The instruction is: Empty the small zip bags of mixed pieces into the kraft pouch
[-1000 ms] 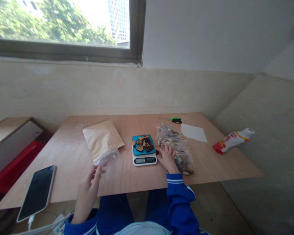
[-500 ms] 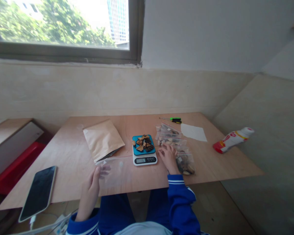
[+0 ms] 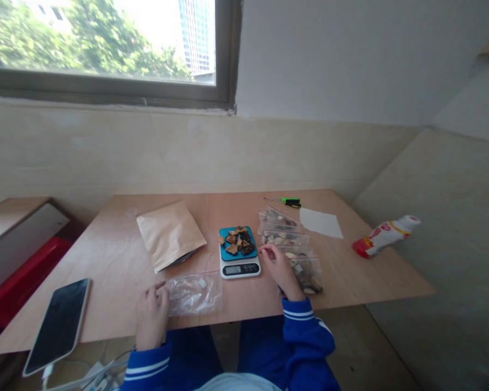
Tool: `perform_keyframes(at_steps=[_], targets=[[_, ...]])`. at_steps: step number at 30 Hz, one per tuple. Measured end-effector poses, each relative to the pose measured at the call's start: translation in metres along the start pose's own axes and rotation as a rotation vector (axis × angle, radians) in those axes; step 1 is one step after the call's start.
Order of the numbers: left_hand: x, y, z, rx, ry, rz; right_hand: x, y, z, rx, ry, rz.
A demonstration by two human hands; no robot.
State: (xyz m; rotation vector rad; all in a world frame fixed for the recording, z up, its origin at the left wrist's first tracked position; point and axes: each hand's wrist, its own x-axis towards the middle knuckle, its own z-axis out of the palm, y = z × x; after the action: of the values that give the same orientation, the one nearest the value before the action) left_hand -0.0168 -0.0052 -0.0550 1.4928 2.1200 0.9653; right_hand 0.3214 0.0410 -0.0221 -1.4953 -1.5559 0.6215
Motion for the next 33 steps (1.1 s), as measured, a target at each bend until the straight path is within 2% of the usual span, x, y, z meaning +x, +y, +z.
perform_keyframes(at_steps=[3,5,8,12,16,20,24,26,29,33], targets=[[0.009,0.006,-0.004,0.207,0.235,0.130,-0.001,-0.007,0.004,0.084,-0.051,0.029],[0.021,0.014,-0.003,0.284,0.287,0.261,0.000,-0.013,0.011,0.154,-0.090,0.022],[0.047,0.020,0.004,0.322,0.173,0.381,0.000,-0.025,0.027,0.209,-0.168,-0.003],[0.073,0.019,0.012,0.291,-0.016,0.440,-0.007,-0.045,0.050,0.223,-0.264,-0.027],[0.069,0.032,0.001,0.340,0.003,0.346,-0.005,-0.067,0.073,0.241,-0.293,-0.098],[0.052,0.056,-0.017,0.414,0.097,0.295,0.012,-0.090,0.105,0.242,-0.168,-0.181],[0.046,0.069,-0.028,0.398,0.122,0.255,0.023,-0.108,0.126,0.156,-0.157,-0.322],[0.047,0.070,-0.030,0.372,0.121,0.224,0.020,-0.108,0.123,0.143,-0.153,-0.323],[0.050,0.071,-0.032,0.341,0.119,0.174,0.004,-0.090,0.106,0.115,-0.160,-0.238],[0.055,0.072,-0.029,0.322,0.048,0.129,-0.031,-0.057,0.083,-0.074,-0.378,-0.006]])
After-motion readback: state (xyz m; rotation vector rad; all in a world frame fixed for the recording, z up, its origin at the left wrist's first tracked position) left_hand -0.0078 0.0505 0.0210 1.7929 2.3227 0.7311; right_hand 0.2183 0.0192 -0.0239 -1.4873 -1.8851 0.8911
